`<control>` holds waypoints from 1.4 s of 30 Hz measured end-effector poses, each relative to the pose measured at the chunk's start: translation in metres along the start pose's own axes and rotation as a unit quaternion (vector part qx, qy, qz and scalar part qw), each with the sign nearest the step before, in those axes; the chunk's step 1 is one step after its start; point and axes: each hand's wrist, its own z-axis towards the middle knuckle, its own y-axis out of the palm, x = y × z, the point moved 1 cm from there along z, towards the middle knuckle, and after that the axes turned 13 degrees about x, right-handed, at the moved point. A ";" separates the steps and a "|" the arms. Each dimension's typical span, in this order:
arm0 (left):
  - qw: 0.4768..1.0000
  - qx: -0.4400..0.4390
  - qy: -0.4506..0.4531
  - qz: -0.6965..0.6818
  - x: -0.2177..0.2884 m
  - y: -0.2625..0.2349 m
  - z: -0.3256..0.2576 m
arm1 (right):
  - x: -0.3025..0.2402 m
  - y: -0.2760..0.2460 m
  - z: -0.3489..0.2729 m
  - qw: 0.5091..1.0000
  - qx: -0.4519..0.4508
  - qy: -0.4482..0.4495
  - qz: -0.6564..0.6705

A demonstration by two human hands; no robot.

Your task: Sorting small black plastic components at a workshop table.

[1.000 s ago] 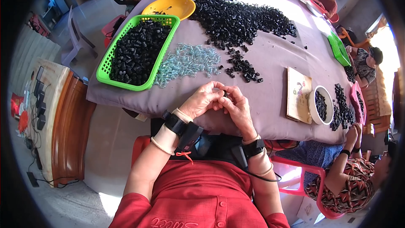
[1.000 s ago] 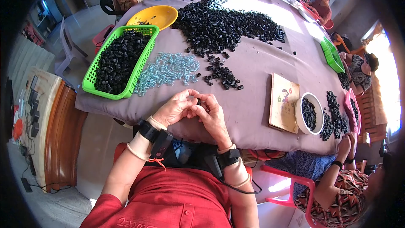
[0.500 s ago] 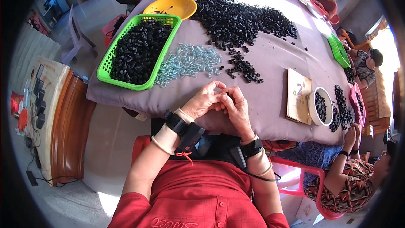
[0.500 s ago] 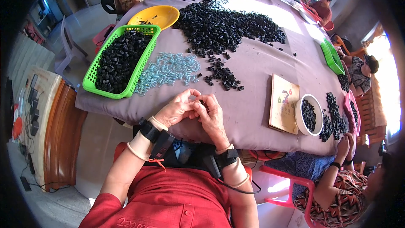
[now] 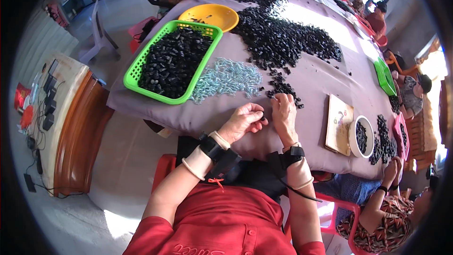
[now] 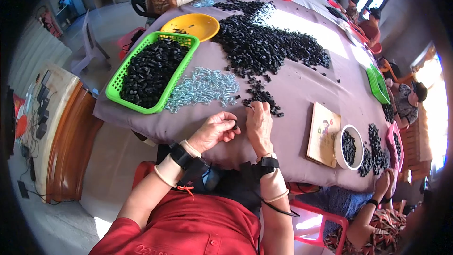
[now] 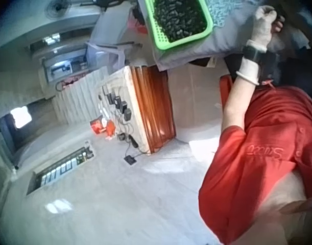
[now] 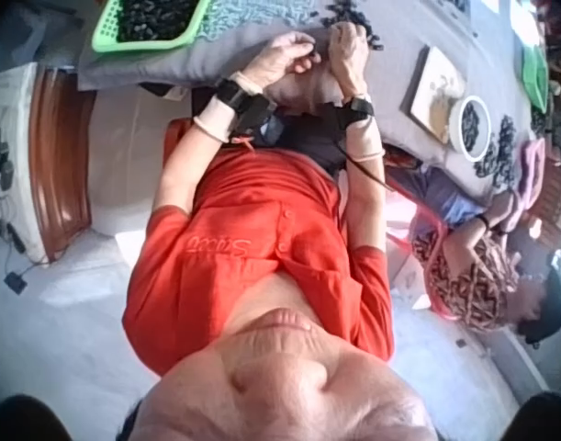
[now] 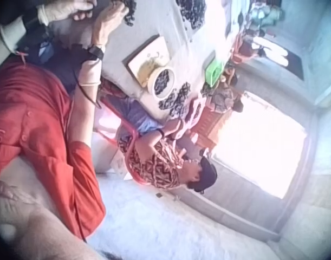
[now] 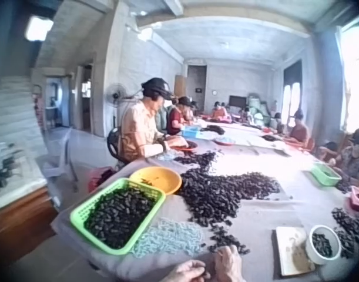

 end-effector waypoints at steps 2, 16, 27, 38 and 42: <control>1.000 -0.006 0.013 -0.004 -0.002 0.002 -0.001 | 0.000 0.003 0.002 0.997 -0.045 -0.007 -0.067; 0.919 0.266 0.290 -0.017 0.140 -0.024 -0.028 | -0.006 -0.017 -0.027 0.994 0.018 -0.054 0.089; 0.979 0.104 0.101 0.142 0.039 -0.012 -0.011 | 0.020 -0.069 -0.029 0.869 0.046 0.299 0.392; 0.975 0.075 0.091 0.186 0.022 -0.004 0.004 | 0.136 -0.203 0.011 0.654 0.336 0.376 0.564; 0.974 0.091 0.083 0.190 0.025 -0.010 -0.001 | 0.107 -0.142 -0.004 0.717 0.237 0.375 0.537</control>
